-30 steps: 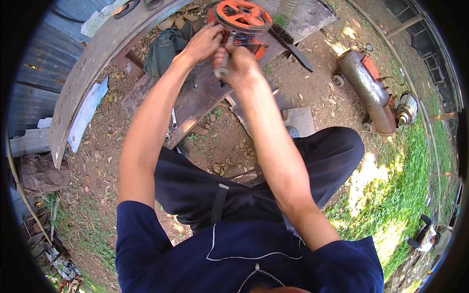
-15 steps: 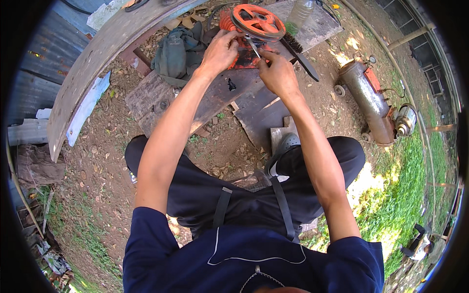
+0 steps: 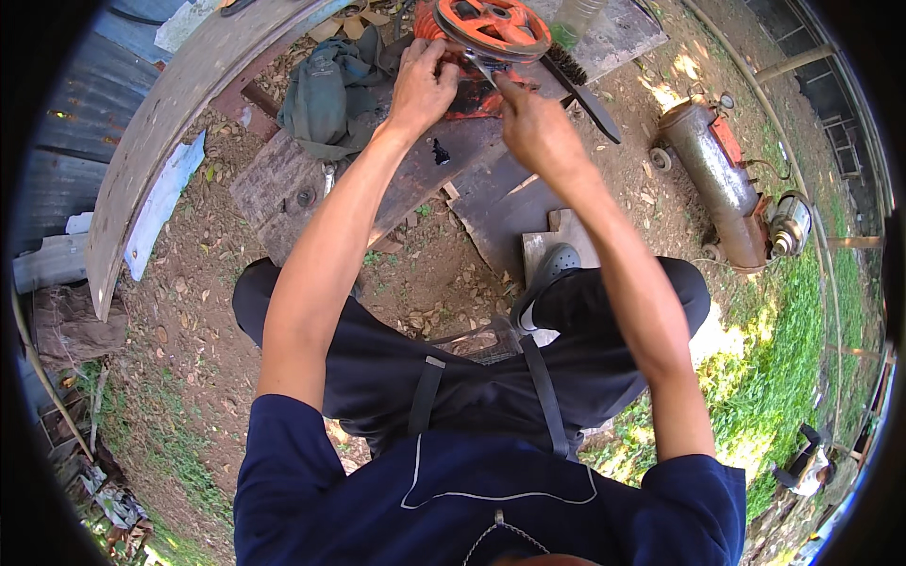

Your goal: The person disassembles and cleans components of a red air compressor pump, using a wrench and a wire brush by hand, while handling small fasteners and a cleaning cloth.

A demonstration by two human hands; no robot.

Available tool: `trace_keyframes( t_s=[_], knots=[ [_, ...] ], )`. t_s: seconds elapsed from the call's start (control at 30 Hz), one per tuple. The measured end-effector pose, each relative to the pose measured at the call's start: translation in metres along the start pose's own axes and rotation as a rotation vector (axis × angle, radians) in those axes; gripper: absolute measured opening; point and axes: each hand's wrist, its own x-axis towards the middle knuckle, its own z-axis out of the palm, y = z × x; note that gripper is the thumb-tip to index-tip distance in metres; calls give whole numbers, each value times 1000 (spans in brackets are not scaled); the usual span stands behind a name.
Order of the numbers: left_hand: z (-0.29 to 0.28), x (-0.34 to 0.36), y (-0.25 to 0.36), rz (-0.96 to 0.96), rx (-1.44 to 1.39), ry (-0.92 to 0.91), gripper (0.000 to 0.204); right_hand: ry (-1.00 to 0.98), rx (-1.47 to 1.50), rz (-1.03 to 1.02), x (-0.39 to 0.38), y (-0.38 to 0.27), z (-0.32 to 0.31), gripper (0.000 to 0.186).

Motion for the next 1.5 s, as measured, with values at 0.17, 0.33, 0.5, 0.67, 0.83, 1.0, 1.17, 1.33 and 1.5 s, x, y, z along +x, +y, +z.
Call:
trace_keyframes(
  t_s=[0.17,0.33,0.5,0.67,0.83,1.0,1.17,1.33,1.5],
  knots=[
    [13,-1,-3,-9,-36,89,26,-51,-112,-202,11,32,-17,38],
    [19,-3,-4,-24,-106,168,28,-100,-119,-254,12,35,-20,42],
    [14,-6,-7,-49,-54,112,27,-161,-92,-246,18,44,-14,46],
    [19,-3,-2,-53,-67,93,27,-9,-197,-566,37,86,-11,51],
    [17,-5,-7,-16,-34,118,28,-161,-285,-259,14,48,-4,59],
    [17,-5,-6,-18,-42,130,27,-138,-73,-63,0,0,-4,48],
    [18,-4,-5,24,36,121,29,-84,-12,2,0,-2,1,45],
    [18,-4,-7,-17,-89,139,29,-135,-145,2,-3,-5,2,47],
    [22,-3,-6,-1,-128,176,30,-147,-125,-155,5,23,-7,48]
  ],
)
